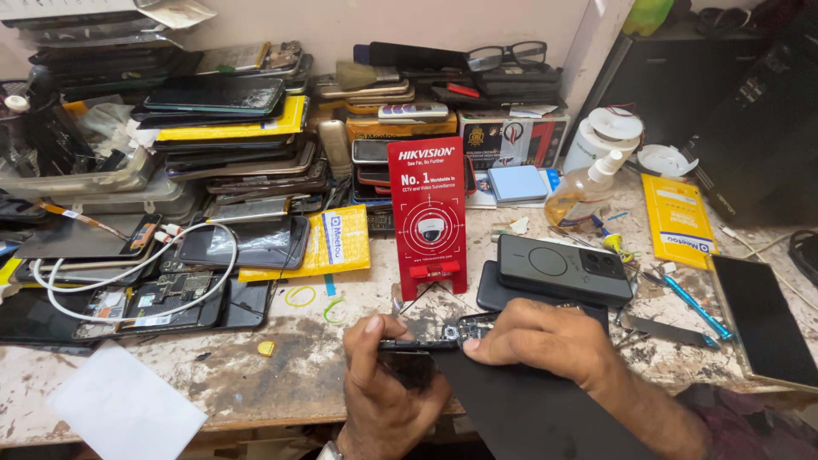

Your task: The person disassembles a smartphone, removes the battery, and cleans the internal components using a cloth and spray. They then reassemble the device by placing the battery back and closing the casing.

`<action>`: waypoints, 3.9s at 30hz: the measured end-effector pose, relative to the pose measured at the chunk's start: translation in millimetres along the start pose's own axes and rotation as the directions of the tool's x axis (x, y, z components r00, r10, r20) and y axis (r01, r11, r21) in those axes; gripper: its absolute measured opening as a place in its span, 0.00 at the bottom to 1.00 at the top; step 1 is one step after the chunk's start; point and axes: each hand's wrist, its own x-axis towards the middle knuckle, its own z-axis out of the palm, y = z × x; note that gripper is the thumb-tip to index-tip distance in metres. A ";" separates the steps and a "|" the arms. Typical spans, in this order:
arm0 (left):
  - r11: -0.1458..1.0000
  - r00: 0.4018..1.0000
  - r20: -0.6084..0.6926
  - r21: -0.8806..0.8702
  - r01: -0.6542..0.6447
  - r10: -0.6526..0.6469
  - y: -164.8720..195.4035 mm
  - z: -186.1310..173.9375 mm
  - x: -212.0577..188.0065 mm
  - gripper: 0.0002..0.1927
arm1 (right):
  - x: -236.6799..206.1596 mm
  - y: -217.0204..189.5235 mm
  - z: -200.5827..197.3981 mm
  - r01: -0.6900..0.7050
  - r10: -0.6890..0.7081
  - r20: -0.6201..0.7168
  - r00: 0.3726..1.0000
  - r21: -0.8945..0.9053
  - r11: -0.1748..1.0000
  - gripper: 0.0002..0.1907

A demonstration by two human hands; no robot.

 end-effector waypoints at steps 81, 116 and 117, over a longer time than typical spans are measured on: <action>0.925 0.969 0.111 -0.289 0.245 -0.222 6.6 -9.1 5.3 0.54 | -2.9 -11.9 21.0 -0.081 0.068 -0.079 0.995 -0.175 0.981 0.11; 0.994 0.998 0.055 -0.105 -0.010 0.016 17.4 -2.3 2.9 0.55 | -8.5 -15.2 3.7 0.348 -0.357 0.086 0.930 -0.520 0.780 0.20; 0.994 0.998 0.060 -0.109 -0.012 0.019 17.8 -2.2 3.0 0.55 | -7.5 -15.6 1.1 0.359 -0.357 0.109 0.928 -0.518 0.776 0.19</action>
